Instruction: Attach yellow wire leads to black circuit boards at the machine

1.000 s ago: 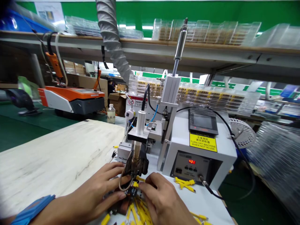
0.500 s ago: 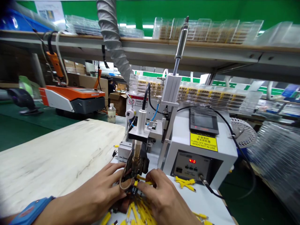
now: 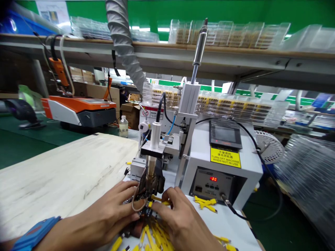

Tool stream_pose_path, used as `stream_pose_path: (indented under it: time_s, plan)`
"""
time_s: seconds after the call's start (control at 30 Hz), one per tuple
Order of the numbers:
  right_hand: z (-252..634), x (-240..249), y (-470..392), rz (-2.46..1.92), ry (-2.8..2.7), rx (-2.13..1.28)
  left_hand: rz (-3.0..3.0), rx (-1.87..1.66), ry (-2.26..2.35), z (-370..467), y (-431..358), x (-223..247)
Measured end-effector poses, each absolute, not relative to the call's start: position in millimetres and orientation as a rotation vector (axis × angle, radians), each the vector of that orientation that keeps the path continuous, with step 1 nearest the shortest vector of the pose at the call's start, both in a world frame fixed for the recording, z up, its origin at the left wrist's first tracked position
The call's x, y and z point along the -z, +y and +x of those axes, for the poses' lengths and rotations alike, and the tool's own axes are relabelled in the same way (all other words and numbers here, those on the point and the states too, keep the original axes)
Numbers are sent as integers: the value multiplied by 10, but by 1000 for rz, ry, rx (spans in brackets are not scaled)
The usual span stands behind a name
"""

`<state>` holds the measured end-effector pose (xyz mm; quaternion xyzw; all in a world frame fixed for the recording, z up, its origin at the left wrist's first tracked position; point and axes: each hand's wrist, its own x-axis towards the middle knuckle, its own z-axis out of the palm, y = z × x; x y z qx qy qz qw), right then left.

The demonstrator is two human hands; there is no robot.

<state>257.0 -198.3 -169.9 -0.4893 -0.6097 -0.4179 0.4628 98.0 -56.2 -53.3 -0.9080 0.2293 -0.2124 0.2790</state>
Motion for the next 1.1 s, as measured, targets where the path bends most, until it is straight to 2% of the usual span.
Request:
stream_pose_path:
  time_s: [0.43, 0.67, 1.1]
  plan:
    - [2586, 1723, -1955, -1184, -1516, 935, -2440, 545, 644, 953, -490, 487]
    - [2583, 1715, -1950, -1153, -1505, 954, -2405, 667, 717, 982, -508, 525]
    - [2581, 1720, -1961, -1194, -1527, 936, -2501, 657, 615, 948, -497, 496]
